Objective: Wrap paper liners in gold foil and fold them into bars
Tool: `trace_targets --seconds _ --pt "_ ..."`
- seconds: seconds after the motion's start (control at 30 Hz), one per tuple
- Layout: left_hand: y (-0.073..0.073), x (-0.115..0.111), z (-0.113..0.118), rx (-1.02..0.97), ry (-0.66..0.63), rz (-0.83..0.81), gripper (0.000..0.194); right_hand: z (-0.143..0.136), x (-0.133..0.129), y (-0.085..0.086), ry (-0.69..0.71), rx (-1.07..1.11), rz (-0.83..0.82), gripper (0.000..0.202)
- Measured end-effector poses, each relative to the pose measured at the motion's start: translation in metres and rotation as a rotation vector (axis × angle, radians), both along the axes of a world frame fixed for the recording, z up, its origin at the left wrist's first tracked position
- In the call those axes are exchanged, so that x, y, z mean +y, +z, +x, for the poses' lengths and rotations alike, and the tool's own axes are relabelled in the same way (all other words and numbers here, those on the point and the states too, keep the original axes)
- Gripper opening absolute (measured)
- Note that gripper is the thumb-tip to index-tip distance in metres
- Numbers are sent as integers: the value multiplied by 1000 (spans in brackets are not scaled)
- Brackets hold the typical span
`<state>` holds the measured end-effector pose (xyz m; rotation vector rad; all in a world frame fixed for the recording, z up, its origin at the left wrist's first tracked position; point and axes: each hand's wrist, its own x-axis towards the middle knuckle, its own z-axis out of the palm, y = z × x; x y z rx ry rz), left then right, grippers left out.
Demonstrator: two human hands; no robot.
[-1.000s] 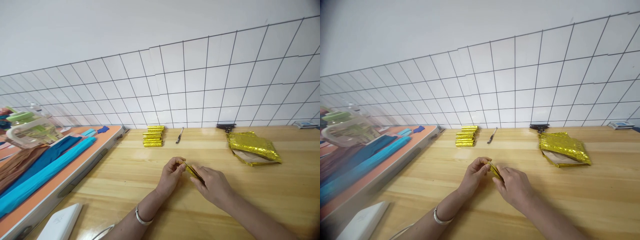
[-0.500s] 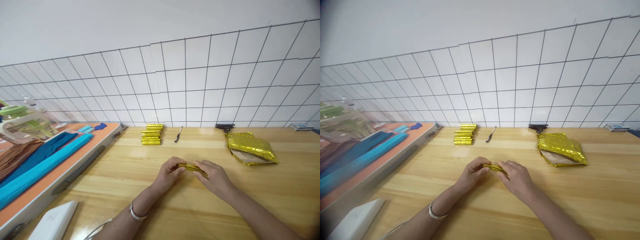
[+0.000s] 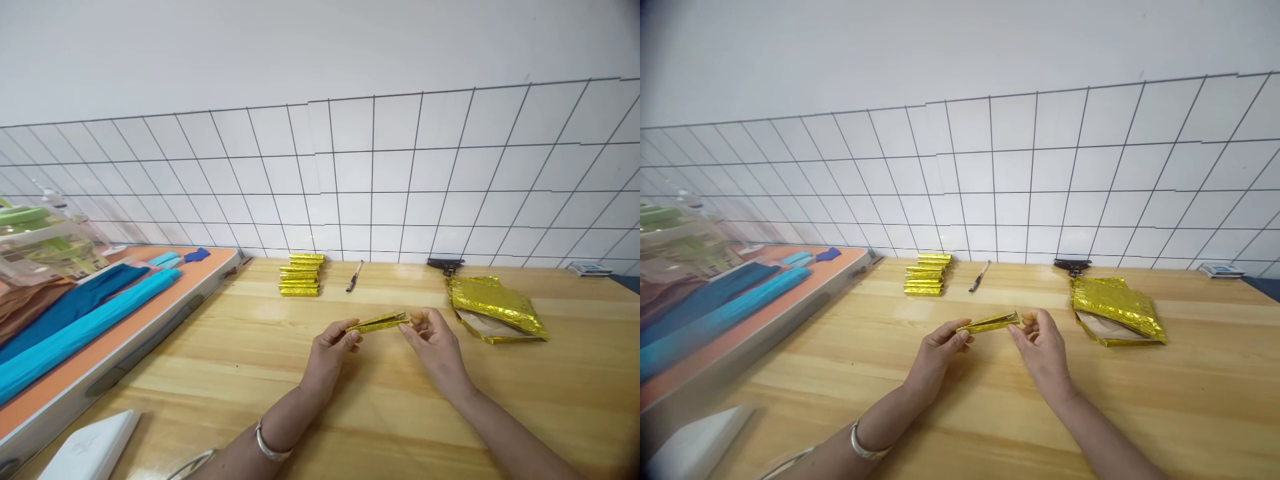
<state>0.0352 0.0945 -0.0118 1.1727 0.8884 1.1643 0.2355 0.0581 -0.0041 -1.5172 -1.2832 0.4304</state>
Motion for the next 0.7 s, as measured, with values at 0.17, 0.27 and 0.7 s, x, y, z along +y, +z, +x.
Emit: trace_targets --seconds 0.17,0.27,0.7 --pt "1 -3 2 24 -41 -24 40 -1 -1 4 71 92 -21 22" --pt "1 -3 4 70 -128 -10 36 -3 -2 9 115 184 -14 23" --pt "3 -17 8 100 -362 30 25 -16 -9 10 253 317 -22 25"
